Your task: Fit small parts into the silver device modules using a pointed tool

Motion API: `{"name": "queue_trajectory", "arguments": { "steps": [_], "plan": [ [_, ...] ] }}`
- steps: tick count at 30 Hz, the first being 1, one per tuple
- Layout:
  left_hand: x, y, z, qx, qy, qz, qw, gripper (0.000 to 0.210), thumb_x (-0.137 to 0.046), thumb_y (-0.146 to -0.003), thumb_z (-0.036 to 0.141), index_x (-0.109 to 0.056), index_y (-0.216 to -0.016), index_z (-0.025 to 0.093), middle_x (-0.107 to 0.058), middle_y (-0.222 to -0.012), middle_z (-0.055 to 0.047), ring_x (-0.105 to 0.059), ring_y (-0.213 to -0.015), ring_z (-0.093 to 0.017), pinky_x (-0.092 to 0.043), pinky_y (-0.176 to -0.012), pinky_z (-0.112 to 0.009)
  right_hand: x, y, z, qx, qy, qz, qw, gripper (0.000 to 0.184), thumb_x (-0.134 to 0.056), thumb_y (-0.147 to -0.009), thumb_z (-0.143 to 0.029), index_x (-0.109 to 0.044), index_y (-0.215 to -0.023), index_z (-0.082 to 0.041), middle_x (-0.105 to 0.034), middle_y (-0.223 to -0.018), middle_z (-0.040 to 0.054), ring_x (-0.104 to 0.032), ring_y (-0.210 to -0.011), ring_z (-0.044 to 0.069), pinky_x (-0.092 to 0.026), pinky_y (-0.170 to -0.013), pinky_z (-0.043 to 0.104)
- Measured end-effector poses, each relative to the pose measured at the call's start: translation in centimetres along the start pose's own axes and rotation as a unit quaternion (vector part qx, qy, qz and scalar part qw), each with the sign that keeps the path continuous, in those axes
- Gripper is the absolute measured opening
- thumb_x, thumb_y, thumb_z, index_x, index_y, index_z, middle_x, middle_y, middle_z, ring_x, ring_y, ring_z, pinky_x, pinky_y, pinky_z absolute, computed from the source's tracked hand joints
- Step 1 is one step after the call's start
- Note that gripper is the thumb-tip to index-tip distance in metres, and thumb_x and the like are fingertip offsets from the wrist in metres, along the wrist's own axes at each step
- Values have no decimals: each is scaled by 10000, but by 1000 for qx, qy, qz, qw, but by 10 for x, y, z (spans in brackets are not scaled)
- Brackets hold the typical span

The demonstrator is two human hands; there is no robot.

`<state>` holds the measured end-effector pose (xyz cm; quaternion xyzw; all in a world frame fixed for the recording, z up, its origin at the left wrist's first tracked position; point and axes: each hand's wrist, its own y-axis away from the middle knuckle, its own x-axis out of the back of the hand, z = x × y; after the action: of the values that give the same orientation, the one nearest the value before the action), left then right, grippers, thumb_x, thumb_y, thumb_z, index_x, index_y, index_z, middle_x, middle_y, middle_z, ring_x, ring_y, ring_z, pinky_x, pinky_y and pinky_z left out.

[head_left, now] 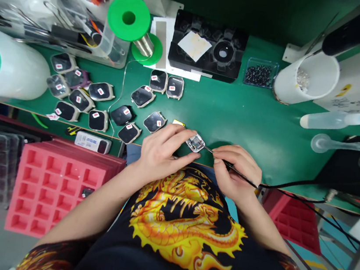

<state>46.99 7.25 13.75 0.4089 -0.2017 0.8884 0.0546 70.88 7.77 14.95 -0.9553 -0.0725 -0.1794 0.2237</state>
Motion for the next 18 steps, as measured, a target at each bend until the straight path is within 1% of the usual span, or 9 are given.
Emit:
{"name": "queue_trajectory", "arguments": {
  "steps": [7, 18],
  "plan": [
    [0, 0, 0, -3, -15, 1, 1000, 515, -853, -926, 478, -691, -1358, 251, -772, -1171, -75, -761, -1027, -233, -619, -868, -345, -2, 0, 0, -1, -1, 8, 1000, 297, -732, -868, -13, -771, -1064, -234, -809, -993, 47, -768, -880, 212, -641, -790, 409],
    [-1, 1, 1, -5, -26, 1, 1000, 509, -837, -935, 490, -690, -1363, 257, -768, -1158, -69, -761, -1008, -231, -612, -848, -336, -2, -2, -3, -12, 7, 16, 1000, 261, -729, -876, -11, -768, -1033, -216, -806, -970, 33, -765, -876, 190, -634, -797, 375]
  ]
}}
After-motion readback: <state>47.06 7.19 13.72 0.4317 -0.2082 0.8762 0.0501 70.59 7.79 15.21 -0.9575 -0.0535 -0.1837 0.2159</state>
